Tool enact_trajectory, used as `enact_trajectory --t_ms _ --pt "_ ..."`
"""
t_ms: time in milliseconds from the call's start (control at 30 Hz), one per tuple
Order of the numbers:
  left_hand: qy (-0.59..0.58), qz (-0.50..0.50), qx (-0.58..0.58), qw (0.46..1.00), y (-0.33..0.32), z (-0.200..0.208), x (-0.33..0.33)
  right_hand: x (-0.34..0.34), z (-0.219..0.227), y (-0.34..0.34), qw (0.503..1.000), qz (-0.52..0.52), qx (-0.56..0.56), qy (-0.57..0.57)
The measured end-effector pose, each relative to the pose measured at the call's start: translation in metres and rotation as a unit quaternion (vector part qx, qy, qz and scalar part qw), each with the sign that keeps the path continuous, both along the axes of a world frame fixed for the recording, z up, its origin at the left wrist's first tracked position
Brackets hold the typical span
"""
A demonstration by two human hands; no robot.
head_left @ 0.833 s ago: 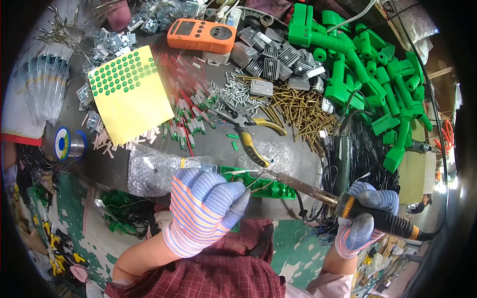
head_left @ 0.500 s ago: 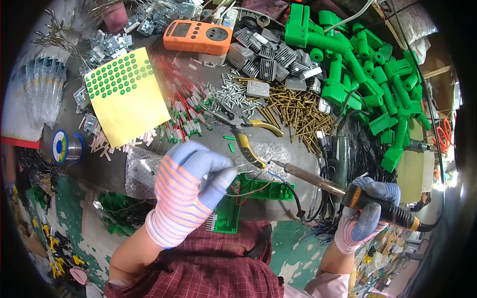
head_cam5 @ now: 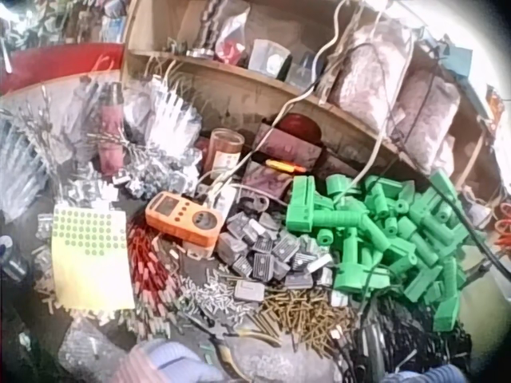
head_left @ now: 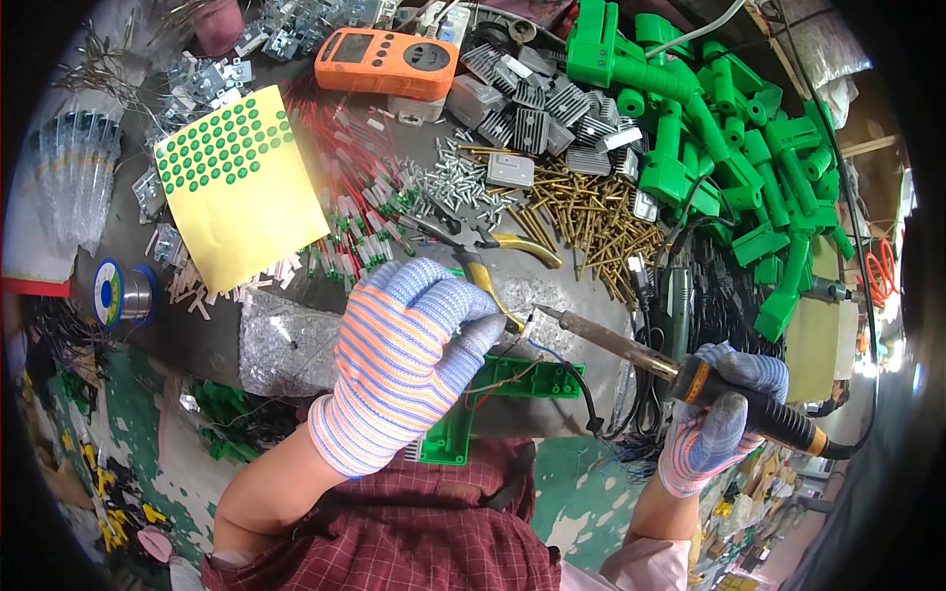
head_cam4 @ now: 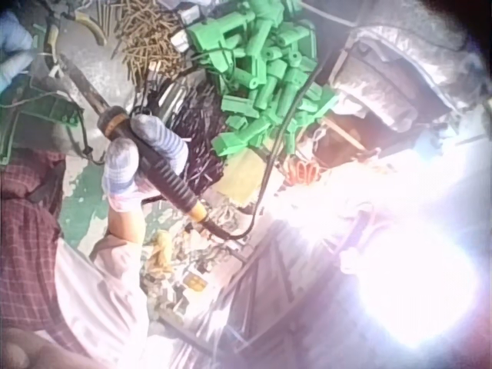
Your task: Assembling plastic device components using an electric screwdriver, soldering iron, and various small parts.
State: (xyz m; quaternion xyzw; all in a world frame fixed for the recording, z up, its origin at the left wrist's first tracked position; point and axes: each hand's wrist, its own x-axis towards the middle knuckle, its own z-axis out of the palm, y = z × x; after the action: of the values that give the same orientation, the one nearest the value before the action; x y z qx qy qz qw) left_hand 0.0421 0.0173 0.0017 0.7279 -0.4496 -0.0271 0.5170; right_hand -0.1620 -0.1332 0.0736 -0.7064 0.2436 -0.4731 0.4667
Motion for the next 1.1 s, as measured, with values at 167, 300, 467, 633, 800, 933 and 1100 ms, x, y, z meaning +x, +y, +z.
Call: enact_trajectory --t_ms 167,300,467,633,800,933,1100 --pt "-0.024 0.004 -0.003 1.000 -0.002 0.000 0.000 0.003 -0.001 0.002 1.000 -0.005 -0.006 0.004" --pt "-0.021 0.004 0.003 1.000 -0.003 -0.001 0.002 0.002 -0.003 -0.002 1.000 0.012 -0.002 -0.006" --pt "-0.041 0.007 0.003 0.999 -0.005 0.000 0.000 0.002 -0.003 -0.002 1.000 -0.004 -0.008 0.000" --pt "-0.012 0.006 -0.002 1.000 -0.007 -0.005 0.000 0.007 0.007 0.004 0.999 -0.018 0.032 0.033" --pt "-0.013 0.005 0.004 1.000 -0.008 -0.002 0.001 0.008 -0.002 -0.005 0.999 0.006 -0.048 0.020" --pt "-0.008 0.006 0.002 1.000 -0.008 -0.002 0.001 0.007 0.002 -0.001 1.000 -0.015 -0.010 0.018" --pt "-0.011 0.008 -0.003 1.000 -0.009 -0.001 0.001 0.008 -0.002 -0.002 1.000 -0.006 -0.026 0.012"
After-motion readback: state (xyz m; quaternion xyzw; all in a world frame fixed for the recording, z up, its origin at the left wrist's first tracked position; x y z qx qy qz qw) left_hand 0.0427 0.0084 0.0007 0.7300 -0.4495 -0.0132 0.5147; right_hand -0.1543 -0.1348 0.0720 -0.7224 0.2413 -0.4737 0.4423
